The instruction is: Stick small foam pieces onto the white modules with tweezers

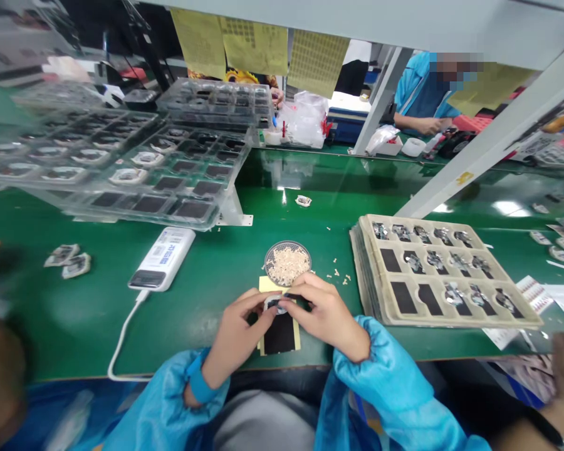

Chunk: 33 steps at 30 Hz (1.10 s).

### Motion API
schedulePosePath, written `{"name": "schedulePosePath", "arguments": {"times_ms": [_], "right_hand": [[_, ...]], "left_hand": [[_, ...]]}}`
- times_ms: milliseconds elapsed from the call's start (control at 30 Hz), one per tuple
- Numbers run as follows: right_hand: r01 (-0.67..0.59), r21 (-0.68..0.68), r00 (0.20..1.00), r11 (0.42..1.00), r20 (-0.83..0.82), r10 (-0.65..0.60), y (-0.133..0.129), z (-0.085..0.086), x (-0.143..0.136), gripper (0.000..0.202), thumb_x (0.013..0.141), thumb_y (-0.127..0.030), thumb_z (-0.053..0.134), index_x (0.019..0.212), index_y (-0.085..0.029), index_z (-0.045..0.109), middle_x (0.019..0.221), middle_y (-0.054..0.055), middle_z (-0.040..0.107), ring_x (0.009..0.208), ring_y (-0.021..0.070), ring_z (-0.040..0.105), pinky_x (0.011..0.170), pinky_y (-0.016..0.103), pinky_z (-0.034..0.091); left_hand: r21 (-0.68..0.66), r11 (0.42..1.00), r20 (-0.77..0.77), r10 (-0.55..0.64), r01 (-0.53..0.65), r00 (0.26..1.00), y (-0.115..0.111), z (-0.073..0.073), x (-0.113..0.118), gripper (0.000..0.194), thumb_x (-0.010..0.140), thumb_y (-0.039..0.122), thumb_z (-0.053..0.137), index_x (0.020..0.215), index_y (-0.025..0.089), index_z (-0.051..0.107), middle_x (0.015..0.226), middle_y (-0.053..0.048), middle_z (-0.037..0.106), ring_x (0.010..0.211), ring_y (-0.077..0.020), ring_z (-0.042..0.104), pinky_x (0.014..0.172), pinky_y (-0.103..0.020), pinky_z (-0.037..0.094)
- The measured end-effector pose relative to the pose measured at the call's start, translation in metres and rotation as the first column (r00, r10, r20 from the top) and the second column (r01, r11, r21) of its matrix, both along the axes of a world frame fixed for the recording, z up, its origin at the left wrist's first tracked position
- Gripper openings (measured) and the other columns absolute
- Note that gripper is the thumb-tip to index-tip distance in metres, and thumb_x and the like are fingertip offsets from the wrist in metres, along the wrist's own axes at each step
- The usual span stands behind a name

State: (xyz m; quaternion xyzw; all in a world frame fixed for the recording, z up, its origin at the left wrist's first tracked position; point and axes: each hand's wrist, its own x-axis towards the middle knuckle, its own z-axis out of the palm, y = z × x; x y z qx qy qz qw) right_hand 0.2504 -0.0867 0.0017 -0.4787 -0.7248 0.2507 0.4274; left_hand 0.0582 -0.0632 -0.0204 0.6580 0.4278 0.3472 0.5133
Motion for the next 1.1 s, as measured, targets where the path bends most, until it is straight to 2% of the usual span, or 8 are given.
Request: {"name": "schedulePosePath", "arguments": {"times_ms": [267, 433, 700, 867, 967, 1067, 1100], "right_hand": [[-0.062, 0.012, 0.996, 0.998, 0.068, 0.061, 0.0, -0.002, 0.003, 0.015, 0.089, -0.016, 0.067, 0.102, -0.021, 0.072, 0.091, 0.005, 0.059, 0.083, 0.0147, 0.06, 0.071, 0.028, 0.049], [-0.053, 0.044, 0.998, 0.998, 0.04, 0.052, 0.003, 0.0, 0.003, 0.017, 0.087, -0.015, 0.068, 0.103, -0.021, 0.071, 0.091, 0.004, 0.059, 0.083, 0.014, 0.06, 0.072, 0.027, 0.05], [-0.054, 0.118, 0.99, 0.992, 0.136, 0.038, 0.007, 0.001, 0.008, 0.023, 0.089, -0.013, 0.065, 0.11, -0.023, 0.065, 0.097, 0.004, 0.061, 0.086, 0.0135, 0.061, 0.072, 0.026, 0.05], [-0.053, 0.086, 0.97, 0.995, 0.241, 0.031, 0.012, 0.007, 0.011, 0.014, 0.094, -0.02, 0.058, 0.107, -0.023, 0.061, 0.099, 0.004, 0.06, 0.085, 0.0146, 0.061, 0.072, 0.027, 0.049], [0.013, 0.04, 0.963, 0.999, 0.268, -0.023, 0.021, 0.009, 0.015, 0.011, 0.098, -0.024, 0.054, 0.108, -0.022, 0.058, 0.103, 0.005, 0.06, 0.089, 0.0162, 0.061, 0.075, 0.028, 0.048], [0.166, 0.022, 0.938, 0.986, 0.304, -0.165, 0.031, -0.001, 0.019, 0.013, 0.099, -0.027, 0.049, 0.109, -0.021, 0.056, 0.105, 0.007, 0.06, 0.091, 0.0192, 0.061, 0.076, 0.031, 0.048], [0.213, 0.016, 0.924, 0.977, 0.323, -0.207, 0.034, -0.006, 0.021, 0.015, 0.1, -0.027, 0.048, 0.109, -0.021, 0.057, 0.104, 0.008, 0.06, 0.09, 0.02, 0.061, 0.075, 0.031, 0.047]], "left_hand": [[0.031, 1.0, -0.062, 0.002, 0.0, 0.998, 0.003, 0.008, 0.0, 0.027, 0.087, 0.018, 0.059, 0.11, 0.022, 0.073, 0.082, 0.0, 0.057, 0.072, -0.0104, 0.052, 0.067, -0.021, 0.043], [0.074, 0.997, -0.101, -0.005, 0.012, 0.995, 0.006, 0.017, 0.0, 0.027, 0.088, 0.019, 0.058, 0.111, 0.023, 0.072, 0.083, 0.0, 0.058, 0.073, -0.0107, 0.052, 0.068, -0.022, 0.043], [0.132, 0.991, -0.146, -0.012, 0.032, 0.989, 0.012, 0.025, 0.004, 0.028, 0.09, 0.019, 0.056, 0.114, 0.023, 0.07, 0.085, 0.0, 0.057, 0.073, -0.0105, 0.053, 0.068, -0.022, 0.044], [0.239, 0.967, -0.237, -0.033, 0.091, 0.971, 0.019, 0.037, 0.008, 0.025, 0.09, 0.017, 0.055, 0.107, 0.024, 0.071, 0.083, 0.0, 0.058, 0.075, -0.0116, 0.054, 0.069, -0.023, 0.043], [0.295, 0.943, -0.34, -0.049, 0.155, 0.939, 0.044, 0.045, 0.012, 0.022, 0.089, 0.017, 0.055, 0.103, 0.024, 0.071, 0.085, 0.0, 0.062, 0.077, -0.0124, 0.057, 0.072, -0.024, 0.044], [0.356, 0.922, -0.489, 0.044, 0.153, 0.871, 0.098, 0.044, 0.025, 0.03, 0.088, 0.02, 0.056, 0.117, 0.025, 0.064, 0.097, -0.001, 0.067, 0.086, -0.015, 0.063, 0.079, -0.025, 0.047], [0.366, 0.919, -0.574, 0.103, 0.143, 0.812, 0.121, 0.041, 0.032, 0.029, 0.09, 0.022, 0.054, 0.117, 0.025, 0.063, 0.099, -0.002, 0.068, 0.089, -0.0167, 0.064, 0.079, -0.026, 0.048]]}}
